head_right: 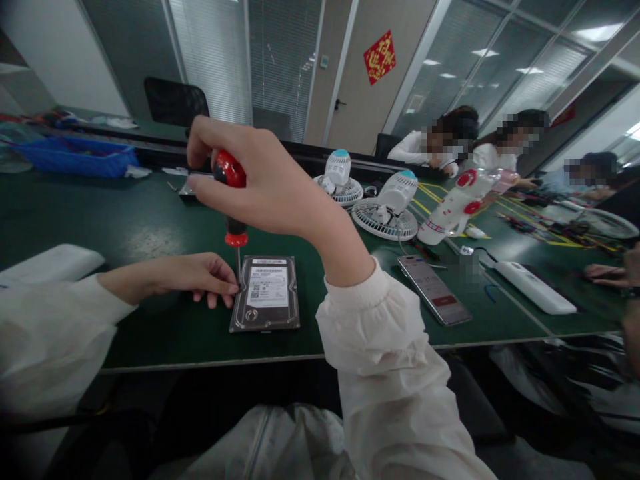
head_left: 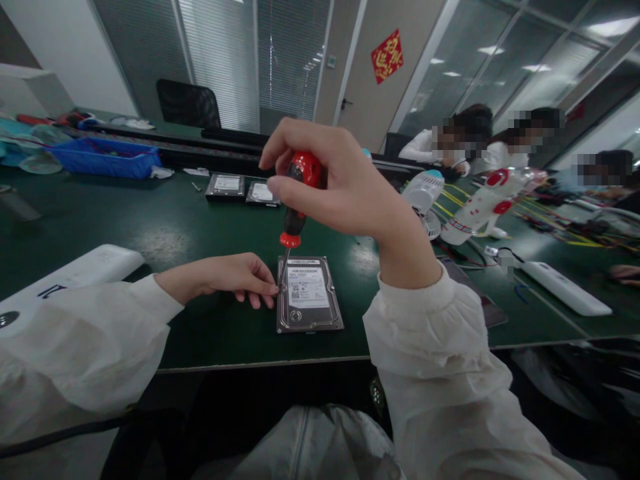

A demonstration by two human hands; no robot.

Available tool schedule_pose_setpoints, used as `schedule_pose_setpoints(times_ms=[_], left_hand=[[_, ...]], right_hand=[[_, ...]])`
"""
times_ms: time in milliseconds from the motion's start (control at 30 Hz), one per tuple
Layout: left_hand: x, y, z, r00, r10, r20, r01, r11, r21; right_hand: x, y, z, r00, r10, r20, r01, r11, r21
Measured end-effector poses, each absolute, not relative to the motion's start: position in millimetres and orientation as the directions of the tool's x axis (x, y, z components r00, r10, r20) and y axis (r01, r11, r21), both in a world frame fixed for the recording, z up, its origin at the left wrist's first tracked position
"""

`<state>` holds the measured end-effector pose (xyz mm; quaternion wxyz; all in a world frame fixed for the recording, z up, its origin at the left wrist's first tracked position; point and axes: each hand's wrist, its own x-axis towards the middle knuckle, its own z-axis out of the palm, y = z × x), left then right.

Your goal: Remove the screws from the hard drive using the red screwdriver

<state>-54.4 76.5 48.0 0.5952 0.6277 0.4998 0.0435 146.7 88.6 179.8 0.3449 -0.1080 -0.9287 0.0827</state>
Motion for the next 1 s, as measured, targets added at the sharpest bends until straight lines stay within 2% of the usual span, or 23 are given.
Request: schedule_pose_setpoints(times_ms=[200, 400, 567, 700, 867, 1000], left_hand=[[-54.8, 76.5, 47.5, 0.498, 0.680, -0.538, 0.575, 0.204, 0.792], [-53.6, 75.4, 49.0, 0.485, 0.690, -0.537, 0.570, 0.216, 0.793], [-53.3, 74.8, 50.6, 0.499, 0.684, -0.532, 0.564, 0.210, 0.798], [-52.9, 75.1, 50.2, 0.491, 0.690, -0.532, 0.570, 0.208, 0.795], [-53.6, 76.0, 47.9, 0.499, 0.686, -0.529, 0.567, 0.204, 0.798], [-54.0, 75.5, 48.1, 0.500, 0.685, -0.530, 0.561, 0.210, 0.801]], right_hand=[[147.0, 90.6, 179.4, -0.742, 0.250, 0.622, 0.146, 0.966, -0.215], [148.4, 84.9, 182.6, -0.772, 0.218, 0.597, 0.068, 0.962, -0.263], [146.9, 89.3, 179.2, -0.719, 0.272, 0.640, 0.156, 0.960, -0.232], [149.0, 88.5, 181.2, -0.725, 0.249, 0.642, 0.137, 0.966, -0.219], [150.5, 83.8, 184.2, -0.769, 0.279, 0.574, 0.176, 0.957, -0.229], [148.0, 88.0, 180.8, -0.749, 0.260, 0.609, 0.180, 0.965, -0.191]])
